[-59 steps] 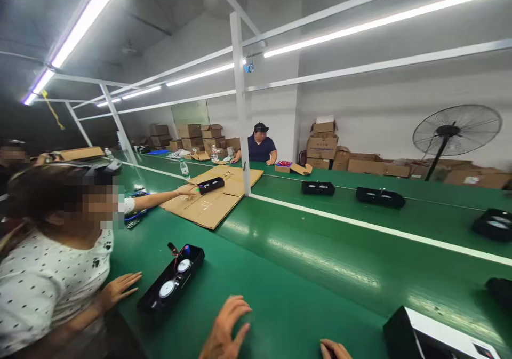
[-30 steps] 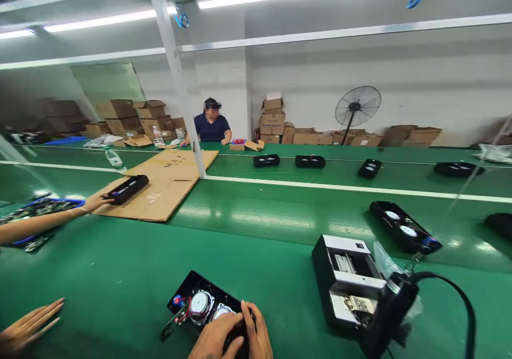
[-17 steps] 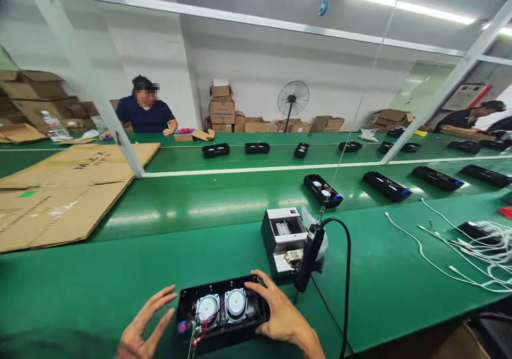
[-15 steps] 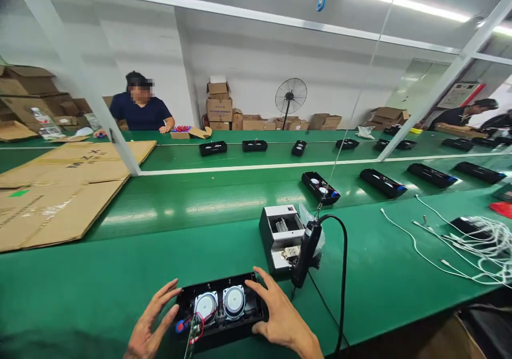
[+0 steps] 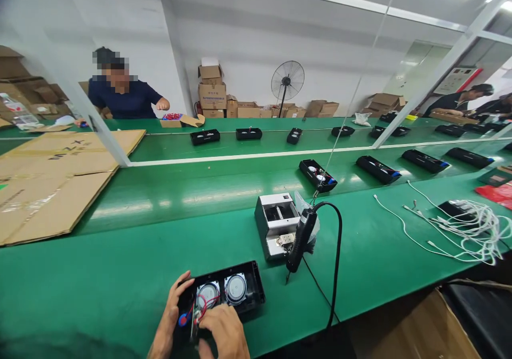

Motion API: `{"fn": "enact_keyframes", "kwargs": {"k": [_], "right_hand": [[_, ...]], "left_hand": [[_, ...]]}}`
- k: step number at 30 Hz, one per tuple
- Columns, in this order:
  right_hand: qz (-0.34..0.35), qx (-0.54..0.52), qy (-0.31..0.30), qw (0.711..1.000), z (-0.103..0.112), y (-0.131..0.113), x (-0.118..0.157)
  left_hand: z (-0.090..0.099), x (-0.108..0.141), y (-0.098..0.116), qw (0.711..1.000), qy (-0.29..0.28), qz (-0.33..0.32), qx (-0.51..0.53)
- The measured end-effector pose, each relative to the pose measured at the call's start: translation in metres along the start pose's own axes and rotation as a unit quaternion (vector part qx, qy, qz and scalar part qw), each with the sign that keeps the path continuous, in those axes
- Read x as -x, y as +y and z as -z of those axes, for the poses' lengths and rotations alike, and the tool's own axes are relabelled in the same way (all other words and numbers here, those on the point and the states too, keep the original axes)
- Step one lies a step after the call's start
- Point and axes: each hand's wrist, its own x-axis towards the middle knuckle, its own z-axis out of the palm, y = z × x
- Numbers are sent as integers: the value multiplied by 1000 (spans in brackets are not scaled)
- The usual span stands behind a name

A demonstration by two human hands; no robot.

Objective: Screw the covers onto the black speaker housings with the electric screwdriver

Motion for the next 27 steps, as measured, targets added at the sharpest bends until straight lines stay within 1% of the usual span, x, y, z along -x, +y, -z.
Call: {"fn": "enact_keyframes", "kwargs": {"k": [2,3,5,6,7,8,9,10,12,14,16,17,19,21,24,27], "right_hand": [[-85,-55,21,995,5,-1,-3],[-136,-79,28,987,10,1,-5],[-239,-121,43,962,24,6,-11],[-279,-137,48,949,31,9,-14],[-304,-146,49,940,38,12,-17],[-311,-148,45,938,45,14,-21],[-300,-141,33,943,51,15,-25],[-273,-129,14,953,56,15,-29],[-186,-89,-39,978,65,13,-37],[-82,-20,-99,991,71,10,-44],[2,64,-156,986,75,7,-49],[29,99,-180,978,76,5,-51],[53,145,-218,964,76,3,-54],[56,167,-235,956,73,1,-54],[58,185,-246,950,63,3,-48],[57,182,-259,947,52,6,-41]], "left_hand": [[4,0,-4,1000,-5,-20,-17],[7,-1,-4,999,-12,-27,-30],[12,-3,0,997,-32,-30,-59],[14,-3,3,996,-42,-27,-75],[15,-4,8,995,-47,-23,-89],[16,-5,13,993,-47,-20,-102],[16,-5,19,992,-43,-20,-114],[16,-6,24,991,-36,-22,-124],[13,-7,32,990,-21,-26,-140],[9,-7,39,988,-8,-31,-150],[7,-6,45,986,6,-43,-160],[6,-5,48,985,10,-54,-166],[8,-4,54,980,4,-80,-184],[12,-4,59,970,-28,-118,-213],[19,-5,63,939,-96,-183,-275],[20,-7,59,903,-138,-220,-343]]}}
